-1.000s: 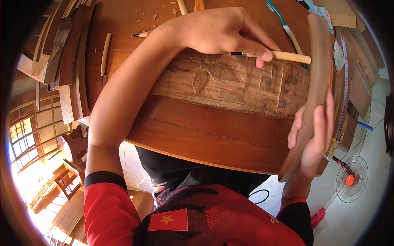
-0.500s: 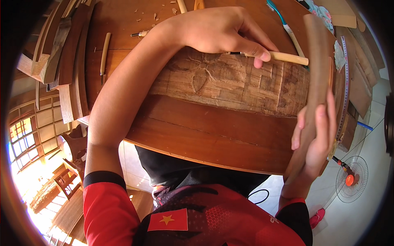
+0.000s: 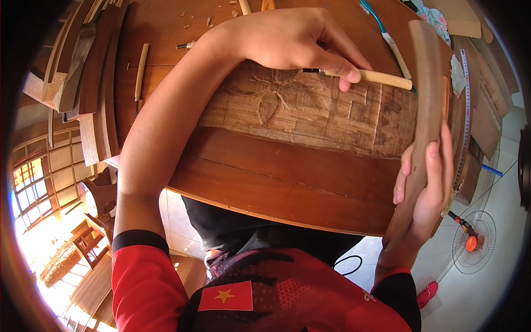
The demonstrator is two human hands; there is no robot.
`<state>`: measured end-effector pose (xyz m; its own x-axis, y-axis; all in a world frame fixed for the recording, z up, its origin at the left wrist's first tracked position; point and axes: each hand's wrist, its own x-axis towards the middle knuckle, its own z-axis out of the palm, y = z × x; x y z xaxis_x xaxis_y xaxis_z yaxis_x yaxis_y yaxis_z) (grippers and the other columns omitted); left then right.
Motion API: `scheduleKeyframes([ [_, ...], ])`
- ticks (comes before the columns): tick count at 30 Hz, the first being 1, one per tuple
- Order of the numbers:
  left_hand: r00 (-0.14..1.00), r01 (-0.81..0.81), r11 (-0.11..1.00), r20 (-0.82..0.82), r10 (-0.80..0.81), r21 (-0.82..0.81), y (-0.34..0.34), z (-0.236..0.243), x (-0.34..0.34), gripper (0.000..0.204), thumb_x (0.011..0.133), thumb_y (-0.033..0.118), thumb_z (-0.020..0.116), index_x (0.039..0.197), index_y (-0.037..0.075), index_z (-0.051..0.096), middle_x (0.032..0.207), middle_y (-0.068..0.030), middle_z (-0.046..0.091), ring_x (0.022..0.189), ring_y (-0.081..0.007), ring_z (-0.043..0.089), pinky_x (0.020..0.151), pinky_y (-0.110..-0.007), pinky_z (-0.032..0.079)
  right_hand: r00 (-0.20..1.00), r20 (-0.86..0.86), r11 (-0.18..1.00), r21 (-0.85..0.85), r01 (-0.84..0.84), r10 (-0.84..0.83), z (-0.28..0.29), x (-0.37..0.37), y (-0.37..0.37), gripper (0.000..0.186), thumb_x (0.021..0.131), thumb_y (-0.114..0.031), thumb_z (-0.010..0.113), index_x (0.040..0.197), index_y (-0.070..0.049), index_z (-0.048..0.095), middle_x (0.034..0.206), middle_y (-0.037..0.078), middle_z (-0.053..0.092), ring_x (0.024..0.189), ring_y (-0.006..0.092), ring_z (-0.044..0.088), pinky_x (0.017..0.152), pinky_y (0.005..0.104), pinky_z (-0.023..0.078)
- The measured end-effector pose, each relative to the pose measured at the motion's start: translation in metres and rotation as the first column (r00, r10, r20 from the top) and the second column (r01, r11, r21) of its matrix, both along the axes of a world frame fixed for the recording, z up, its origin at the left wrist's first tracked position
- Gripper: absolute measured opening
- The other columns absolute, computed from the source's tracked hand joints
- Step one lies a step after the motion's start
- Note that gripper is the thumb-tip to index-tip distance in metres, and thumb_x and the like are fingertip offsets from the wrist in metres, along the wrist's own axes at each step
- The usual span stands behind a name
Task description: The person carves a wooden piece using a chisel and mallet, repeatedly striking the chisel to remove wood shavings. They pause to clear debris and reposition the workpiece, continuing the carving process throughout the clip.
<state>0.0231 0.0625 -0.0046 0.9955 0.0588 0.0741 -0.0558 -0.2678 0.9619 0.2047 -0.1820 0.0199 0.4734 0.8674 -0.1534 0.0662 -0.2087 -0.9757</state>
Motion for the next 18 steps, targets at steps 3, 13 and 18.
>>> scheduleKeyframes([
  [3,0.988,-0.129,0.992,-0.08,0.129,0.007,-0.009,-0.002,0.0,0.031,0.103,0.022,0.066,0.124,0.001,0.073,0.095,-0.0071,0.077,0.093,-0.0151,0.071,0.091,-0.031,0.055,0.998,-0.013,0.997,0.043,0.06,-0.059,0.003,0.003,0.001,0.06,0.109,-0.031,0.041,0.159,0.0,0.03,0.07,0.01,0.052,0.04,0.012,0.042,0.035,0.024,0.037],
  [13,0.987,-0.029,0.995,-0.159,0.012,-0.101,0.018,0.013,-0.007,0.026,0.109,0.018,0.052,0.124,0.002,0.065,0.097,-0.0071,0.069,0.095,-0.0161,0.066,0.086,-0.032,0.051,0.997,-0.07,0.998,0.059,0.033,-0.029,0.001,0.007,0.002,0.061,0.109,-0.031,0.041,0.16,0.001,0.027,0.069,0.01,0.052,0.04,0.0114,0.042,0.035,0.0246,0.038],
  [18,0.983,-0.051,0.983,-0.183,0.018,-0.178,0.022,0.022,-0.013,0.026,0.109,0.015,0.049,0.122,-0.003,0.062,0.102,-0.0109,0.068,0.098,-0.0187,0.067,0.093,-0.034,0.053,0.996,-0.09,0.996,0.086,0.032,-0.024,0.001,0.012,0.002,0.061,0.109,-0.031,0.041,0.16,0.001,0.028,0.069,0.01,0.053,0.041,0.0109,0.043,0.035,0.0245,0.038],
])
